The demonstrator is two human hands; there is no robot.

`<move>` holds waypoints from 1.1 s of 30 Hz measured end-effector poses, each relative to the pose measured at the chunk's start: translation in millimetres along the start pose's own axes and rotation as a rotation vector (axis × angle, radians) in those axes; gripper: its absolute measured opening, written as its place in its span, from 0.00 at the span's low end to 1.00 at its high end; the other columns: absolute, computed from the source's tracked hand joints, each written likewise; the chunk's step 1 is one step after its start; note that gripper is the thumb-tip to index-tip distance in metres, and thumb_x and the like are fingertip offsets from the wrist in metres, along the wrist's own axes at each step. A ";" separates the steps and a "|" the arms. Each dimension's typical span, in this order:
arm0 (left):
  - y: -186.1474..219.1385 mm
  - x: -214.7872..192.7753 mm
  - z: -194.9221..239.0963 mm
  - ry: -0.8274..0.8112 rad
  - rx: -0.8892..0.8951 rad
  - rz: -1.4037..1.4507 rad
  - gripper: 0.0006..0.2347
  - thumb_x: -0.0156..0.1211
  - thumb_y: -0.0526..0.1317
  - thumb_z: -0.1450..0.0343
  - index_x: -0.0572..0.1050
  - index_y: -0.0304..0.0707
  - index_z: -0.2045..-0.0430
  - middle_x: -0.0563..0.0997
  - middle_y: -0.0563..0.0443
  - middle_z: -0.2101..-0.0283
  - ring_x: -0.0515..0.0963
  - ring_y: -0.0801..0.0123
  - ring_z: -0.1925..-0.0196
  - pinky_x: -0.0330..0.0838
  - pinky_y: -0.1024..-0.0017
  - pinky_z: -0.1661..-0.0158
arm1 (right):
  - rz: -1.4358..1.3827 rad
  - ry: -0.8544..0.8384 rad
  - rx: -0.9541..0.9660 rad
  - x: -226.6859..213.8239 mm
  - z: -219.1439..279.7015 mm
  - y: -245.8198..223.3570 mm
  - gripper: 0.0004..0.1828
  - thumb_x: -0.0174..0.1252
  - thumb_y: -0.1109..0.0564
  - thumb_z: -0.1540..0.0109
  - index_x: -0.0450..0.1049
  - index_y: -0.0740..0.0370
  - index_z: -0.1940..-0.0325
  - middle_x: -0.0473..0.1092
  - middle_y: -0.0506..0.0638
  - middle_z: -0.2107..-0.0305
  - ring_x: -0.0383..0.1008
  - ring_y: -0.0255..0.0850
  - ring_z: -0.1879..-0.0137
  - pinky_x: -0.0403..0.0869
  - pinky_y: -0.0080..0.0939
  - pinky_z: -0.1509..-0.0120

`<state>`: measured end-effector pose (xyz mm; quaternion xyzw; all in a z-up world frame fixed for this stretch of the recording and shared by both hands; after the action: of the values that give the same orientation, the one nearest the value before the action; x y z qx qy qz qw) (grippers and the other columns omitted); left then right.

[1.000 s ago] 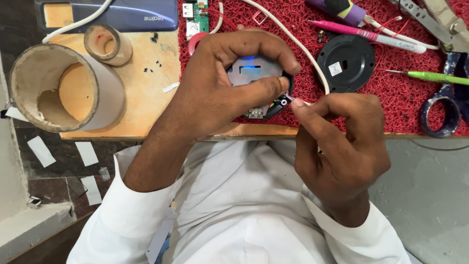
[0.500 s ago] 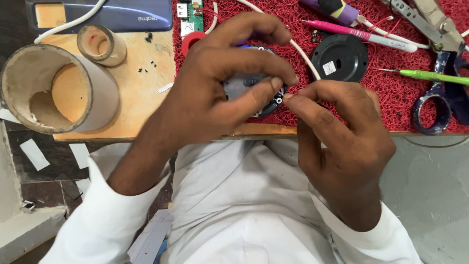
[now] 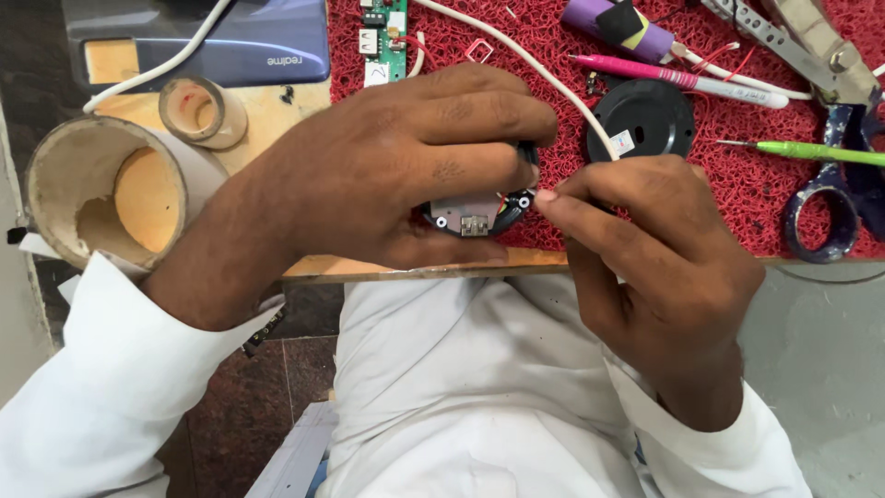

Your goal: The person assembles a portable Bluetooth speaker by connecting wires to a circuit board, inserting a speaker driver into a blue cylindrical housing, and attaching a black circular cover. The device shows a blue LED during testing.

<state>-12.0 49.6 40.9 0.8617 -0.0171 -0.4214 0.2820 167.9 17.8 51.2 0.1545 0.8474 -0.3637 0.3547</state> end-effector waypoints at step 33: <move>-5.4 9.6 1.9 0.203 -0.125 0.123 0.11 0.73 0.38 0.30 0.73 0.34 0.68 0.77 0.43 0.50 0.79 0.51 0.48 0.72 0.60 0.53 | -0.172 -0.010 0.383 15.2 -3.2 20.2 0.06 0.66 0.66 0.44 0.74 0.64 0.66 0.72 0.51 0.70 0.70 0.39 0.66 0.67 0.36 0.65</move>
<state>-8.2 50.7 30.4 0.8779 -0.0149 -0.3144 0.3608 166.3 34.1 31.7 0.1446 0.7711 -0.5477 0.2906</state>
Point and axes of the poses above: each hand's wrist, its own z-axis away from the middle knuckle, its own x-axis out of the palm, y = z × x, the point moved 5 cm from there along -z, towards the middle knuckle
